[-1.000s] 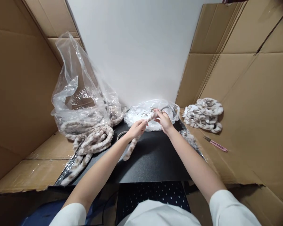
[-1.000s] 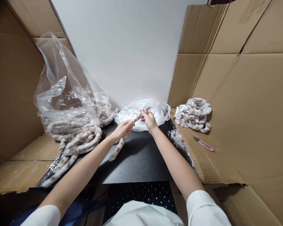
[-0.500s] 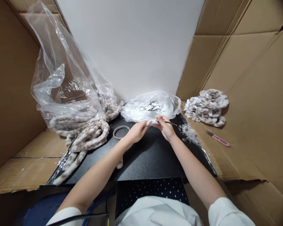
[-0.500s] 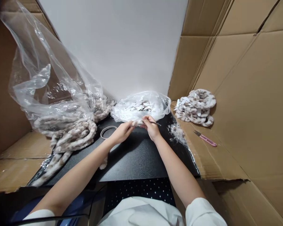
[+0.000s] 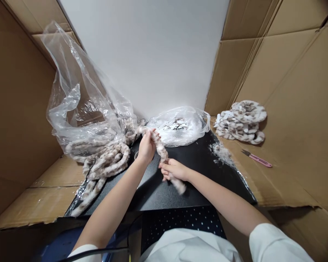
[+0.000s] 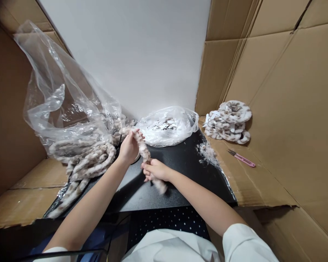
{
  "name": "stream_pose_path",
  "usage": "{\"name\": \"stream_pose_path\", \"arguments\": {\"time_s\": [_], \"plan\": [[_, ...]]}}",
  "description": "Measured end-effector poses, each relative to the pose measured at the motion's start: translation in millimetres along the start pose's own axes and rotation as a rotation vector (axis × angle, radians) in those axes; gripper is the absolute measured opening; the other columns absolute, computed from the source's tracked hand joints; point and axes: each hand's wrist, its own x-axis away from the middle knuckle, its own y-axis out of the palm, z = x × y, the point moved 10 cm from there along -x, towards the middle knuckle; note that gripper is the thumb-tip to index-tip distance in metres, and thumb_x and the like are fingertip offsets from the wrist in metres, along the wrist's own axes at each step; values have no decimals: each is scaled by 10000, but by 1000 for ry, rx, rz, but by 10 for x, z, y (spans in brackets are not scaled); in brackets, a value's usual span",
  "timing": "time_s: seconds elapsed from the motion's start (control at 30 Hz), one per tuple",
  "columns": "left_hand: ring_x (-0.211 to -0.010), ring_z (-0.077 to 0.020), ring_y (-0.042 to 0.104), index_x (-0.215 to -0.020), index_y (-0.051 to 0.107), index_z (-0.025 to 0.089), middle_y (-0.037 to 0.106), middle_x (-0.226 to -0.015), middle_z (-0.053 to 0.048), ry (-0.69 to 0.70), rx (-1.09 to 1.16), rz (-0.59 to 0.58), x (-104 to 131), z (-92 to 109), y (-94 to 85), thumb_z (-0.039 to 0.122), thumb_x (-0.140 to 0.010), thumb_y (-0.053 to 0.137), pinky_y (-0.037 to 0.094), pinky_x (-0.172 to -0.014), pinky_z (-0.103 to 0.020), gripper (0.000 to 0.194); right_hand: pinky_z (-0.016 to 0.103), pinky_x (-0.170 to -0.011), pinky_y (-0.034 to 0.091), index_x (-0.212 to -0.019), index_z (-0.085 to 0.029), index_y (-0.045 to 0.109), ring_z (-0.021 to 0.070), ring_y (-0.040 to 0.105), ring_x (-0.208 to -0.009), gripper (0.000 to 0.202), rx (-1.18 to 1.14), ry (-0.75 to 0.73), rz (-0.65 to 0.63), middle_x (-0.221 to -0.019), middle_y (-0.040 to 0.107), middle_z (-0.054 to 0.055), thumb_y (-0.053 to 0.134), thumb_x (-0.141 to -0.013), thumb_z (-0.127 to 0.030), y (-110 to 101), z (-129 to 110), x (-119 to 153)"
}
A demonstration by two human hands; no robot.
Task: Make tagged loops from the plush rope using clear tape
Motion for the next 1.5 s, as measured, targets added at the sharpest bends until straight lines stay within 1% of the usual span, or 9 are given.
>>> {"name": "stream_pose_path", "arguments": {"time_s": [0.17, 0.27, 0.4, 0.57, 0.73, 1.03, 1.23, 1.37, 1.5], "plan": [[-615, -171, 525, -589, 497, 183, 513, -569, -9, 394, -1127, -121, 483, 266, -88, 383, -821, 591, 451, -666, -306, 320, 152, -370, 232, -826, -228, 392, 30, 261, -369, 348, 233, 16, 150, -499, 361, -140, 655, -803, -455, -351, -258, 138], [-1034, -270, 577, -1015, 607, 154, 646, -1043, -135, 779, -1278, -362, 848, 272, 294, 278, -844, 561, 456, -889, -393, 216, 163, -369, 223, -835, -224, 406, 40, 278, -374, 269, 335, 56, 153, -501, 358, -126, 595, -849, -415, -358, -265, 152], [-1091, -273, 602, -1350, 397, 122, 612, -1228, -178, 704, -1354, -768, 883, -277, 618, 232, -913, 467, 468, -899, -402, 455, 173, -365, 216, -775, -209, 427, 46, 250, -377, 237, 383, 67, 148, -491, 311, -115, 470, -902, -404, -357, -233, 145], [-799, -239, 664, -1086, 543, 141, 698, -921, -113, 562, -1460, -709, 560, -457, 466, 298, -971, 378, 468, -711, -330, 256, 175, -382, 266, -670, -189, 447, 49, 335, -423, 326, 535, -73, 197, -523, 384, -78, 523, -863, -440, -504, -498, 216], [-635, -192, 560, -720, 500, 187, 585, -654, -49, 720, -1465, -738, 376, -237, 298, 305, -971, 318, 413, -673, -312, 332, 167, -364, 191, -660, -204, 404, 34, 239, -398, 404, 316, -139, 132, -507, 296, -107, 618, -789, -523, -584, -720, 323], [-602, -173, 465, -636, 389, 212, 468, -577, -10, 576, -1413, -502, -243, 195, -290, 392, -935, 309, 393, -659, -304, 358, 151, -350, 155, -624, -216, 342, 37, 81, -391, 435, -161, -468, 193, -496, 146, -120, 703, -752, -423, -902, -1316, 680], [-625, -187, 554, -727, 540, 180, 583, -643, -37, 464, -1391, -396, -307, 256, -534, 443, -947, 297, 444, -623, -297, 420, 124, -333, 194, -636, -200, 371, 43, 113, -381, 366, -214, -177, 227, -470, 220, -113, 576, -865, -399, -996, -1022, 510], [-1188, -339, 488, -1185, 550, 127, 552, -1258, -199, 730, -1360, -98, 96, 466, -274, 421, -884, 489, 366, -1006, -510, 425, 123, -329, 239, -709, -174, 461, 30, 174, -351, 278, -150, 104, 171, -463, 330, -106, 518, -910, -357, -829, -616, 363], [-1295, -279, 434, -1389, 378, 170, 480, -1382, -176, 731, -1116, -599, 603, 14, 511, 340, -910, 495, 350, -1074, -453, 521, 117, -330, 268, -738, -169, 473, 18, 223, -339, 287, 6, 248, 74, -459, 343, -114, 589, -874, -394, -625, -346, 306]]}}
